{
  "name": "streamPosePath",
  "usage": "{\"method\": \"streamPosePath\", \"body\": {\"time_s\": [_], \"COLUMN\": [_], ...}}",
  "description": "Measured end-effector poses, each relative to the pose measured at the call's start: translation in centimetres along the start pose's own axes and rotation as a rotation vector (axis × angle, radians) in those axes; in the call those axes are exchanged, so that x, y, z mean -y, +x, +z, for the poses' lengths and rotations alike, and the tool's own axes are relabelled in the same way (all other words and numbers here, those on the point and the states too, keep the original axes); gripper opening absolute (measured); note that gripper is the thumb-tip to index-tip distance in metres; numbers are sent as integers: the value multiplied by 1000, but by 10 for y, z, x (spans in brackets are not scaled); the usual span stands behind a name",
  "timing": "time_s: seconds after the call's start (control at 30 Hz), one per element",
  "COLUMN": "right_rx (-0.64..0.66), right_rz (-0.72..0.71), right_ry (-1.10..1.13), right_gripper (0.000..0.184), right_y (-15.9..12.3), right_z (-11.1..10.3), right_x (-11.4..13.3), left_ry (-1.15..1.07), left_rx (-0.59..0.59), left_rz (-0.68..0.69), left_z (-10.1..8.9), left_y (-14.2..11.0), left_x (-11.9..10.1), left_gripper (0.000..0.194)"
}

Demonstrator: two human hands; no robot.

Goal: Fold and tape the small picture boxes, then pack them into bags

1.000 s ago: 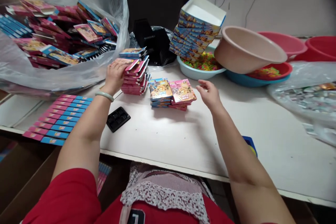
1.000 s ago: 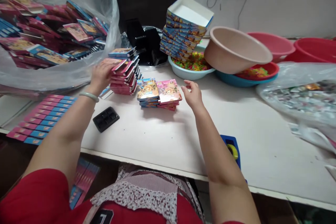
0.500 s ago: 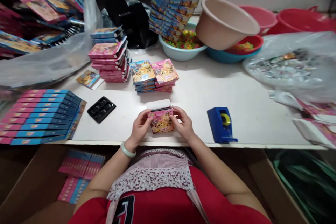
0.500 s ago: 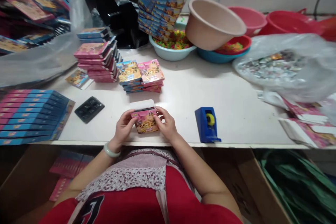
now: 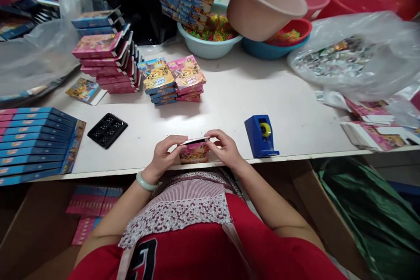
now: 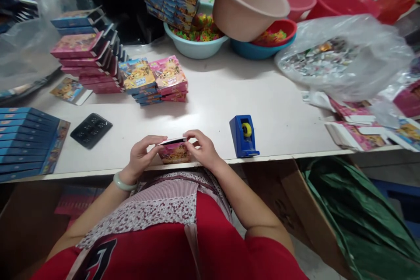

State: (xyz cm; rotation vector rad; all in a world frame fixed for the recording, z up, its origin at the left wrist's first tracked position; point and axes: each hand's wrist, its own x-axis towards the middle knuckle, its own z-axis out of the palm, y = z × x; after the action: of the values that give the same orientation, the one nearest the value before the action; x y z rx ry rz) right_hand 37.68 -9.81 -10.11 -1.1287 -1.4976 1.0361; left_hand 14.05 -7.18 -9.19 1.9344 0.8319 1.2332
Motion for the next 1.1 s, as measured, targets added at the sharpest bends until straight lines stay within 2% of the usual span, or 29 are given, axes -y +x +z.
{"method": "streamPosePath", "body": {"time_s": [0.07,0.1,0.23,0.33,0.47,0.57,0.67,0.77,0.83,0.93,1.03,1.1], "right_rx": [80,94,-13,-8,105,162,87,18,-49,-245,-468,-509], "right_rz": [-108,-136,-39,-24,-223,-313,-301,-199,-120,10,194,320], "right_ry": [-54,-72,-116,-143,-206,-233,-222,-220,-255,-459,-759,-892], "right_gripper": [13,11,8,10,9,12,17,19,25,25,22,20], "right_y": [-2,-3,-1,0,-8,-15,-17,-17,-23,-44,-73,-86], "right_z": [-1,-1,5,6,-6,-7,4,7,-11,-63,-119,-142], "right_x": [6,9,20,23,15,4,-1,3,6,10,12,9], "left_ry": [32,51,126,129,169,254,194,81,70,130,221,271], "left_rx": [83,88,-7,35,227,270,216,113,18,-106,-127,-113], "left_rz": [116,132,45,104,258,295,218,27,-29,35,138,177], "left_z": [-3,-2,4,2,-13,-20,-16,-3,9,26,35,37], "left_y": [1,2,8,8,-4,-14,-15,-7,-2,4,6,6], "left_x": [-5,-8,-13,-9,-1,1,0,-1,-2,1,8,11], "left_gripper": [10,10,4,7,30,43,37,22,19,20,25,26]}}
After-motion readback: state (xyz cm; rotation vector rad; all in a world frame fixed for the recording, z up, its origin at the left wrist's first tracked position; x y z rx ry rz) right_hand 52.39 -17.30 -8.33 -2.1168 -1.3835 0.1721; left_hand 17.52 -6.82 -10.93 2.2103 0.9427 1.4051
